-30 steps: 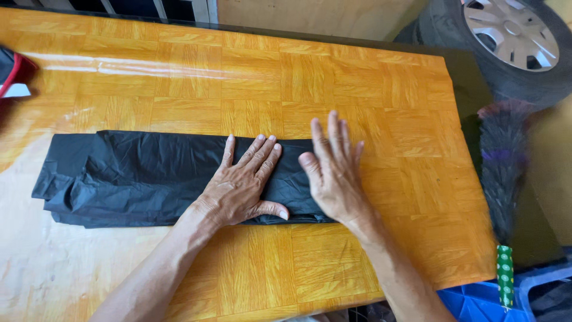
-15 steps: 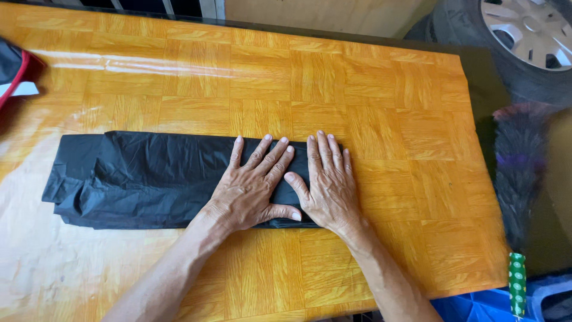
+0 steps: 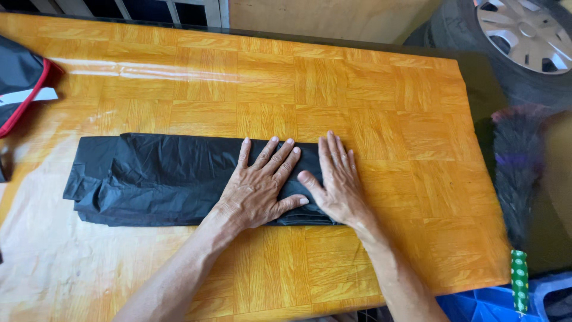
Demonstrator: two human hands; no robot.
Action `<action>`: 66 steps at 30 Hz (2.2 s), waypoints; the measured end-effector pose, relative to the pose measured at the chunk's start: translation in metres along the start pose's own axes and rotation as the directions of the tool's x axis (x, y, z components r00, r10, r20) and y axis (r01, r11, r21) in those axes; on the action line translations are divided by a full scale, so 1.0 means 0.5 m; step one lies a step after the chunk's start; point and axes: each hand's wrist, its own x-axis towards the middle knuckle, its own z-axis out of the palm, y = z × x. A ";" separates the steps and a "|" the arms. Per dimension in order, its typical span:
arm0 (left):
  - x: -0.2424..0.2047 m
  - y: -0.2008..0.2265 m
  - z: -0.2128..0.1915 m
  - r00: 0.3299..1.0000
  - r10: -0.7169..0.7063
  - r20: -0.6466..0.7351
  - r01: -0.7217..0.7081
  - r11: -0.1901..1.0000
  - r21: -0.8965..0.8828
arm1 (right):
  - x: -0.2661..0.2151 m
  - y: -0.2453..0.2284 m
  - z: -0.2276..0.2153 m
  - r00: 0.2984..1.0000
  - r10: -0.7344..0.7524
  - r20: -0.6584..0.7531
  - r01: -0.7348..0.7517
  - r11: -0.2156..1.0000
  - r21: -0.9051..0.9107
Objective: The person folds a black plastic bag by flattening it on a table, folding it into a long strip, and then rolling or folding it into a compact rectangular shape.
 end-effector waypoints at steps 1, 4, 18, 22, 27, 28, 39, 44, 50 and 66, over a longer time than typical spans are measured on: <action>0.003 0.000 0.000 1.000 -0.001 -0.002 0.001 1.000 0.007 | 0.002 0.005 -0.011 1.000 0.019 -0.003 -0.019 0.987 0.158; 0.003 0.001 0.001 1.000 0.001 -0.005 -0.001 1.000 0.000 | -0.015 0.072 -0.053 0.966 0.214 -0.145 -0.163 0.940 0.299; -0.003 0.010 -0.001 0.998 -0.054 0.015 0.053 0.997 0.057 | -0.053 0.003 -0.001 0.996 -0.001 -0.087 -0.023 0.961 -0.275; 0.004 0.006 -0.005 0.998 -0.051 0.028 0.049 0.997 0.056 | -0.018 -0.078 -0.025 0.998 -0.037 -0.042 0.023 0.951 -0.309; 0.003 0.005 -0.004 0.999 -0.036 0.036 0.034 0.998 0.052 | 0.042 -0.053 -0.017 0.995 0.017 0.098 0.009 0.968 -0.253; 0.005 0.004 -0.007 0.999 -0.026 0.038 0.024 0.999 0.039 | 0.050 -0.042 -0.011 0.991 0.010 0.132 0.023 0.970 -0.244; 0.002 -0.008 0.003 0.999 -0.033 0.037 0.032 0.999 0.032 | 0.038 -0.031 0.014 0.949 -0.312 0.043 0.312 0.916 -0.253; -0.003 -0.005 0.004 0.997 0.009 -0.077 -0.013 0.998 -0.062 | 0.043 -0.027 0.019 0.933 -0.350 0.087 0.358 0.874 -0.328; -0.033 0.009 0.029 0.969 -0.022 -0.246 0.034 0.998 0.043 | 0.059 -0.026 0.028 0.935 -0.287 0.208 0.348 0.853 -0.389; -0.280 0.088 -0.031 0.199 -0.969 -0.146 0.216 0.189 -0.958 | 0.052 -0.033 0.013 0.894 -0.448 0.020 0.393 0.760 -0.518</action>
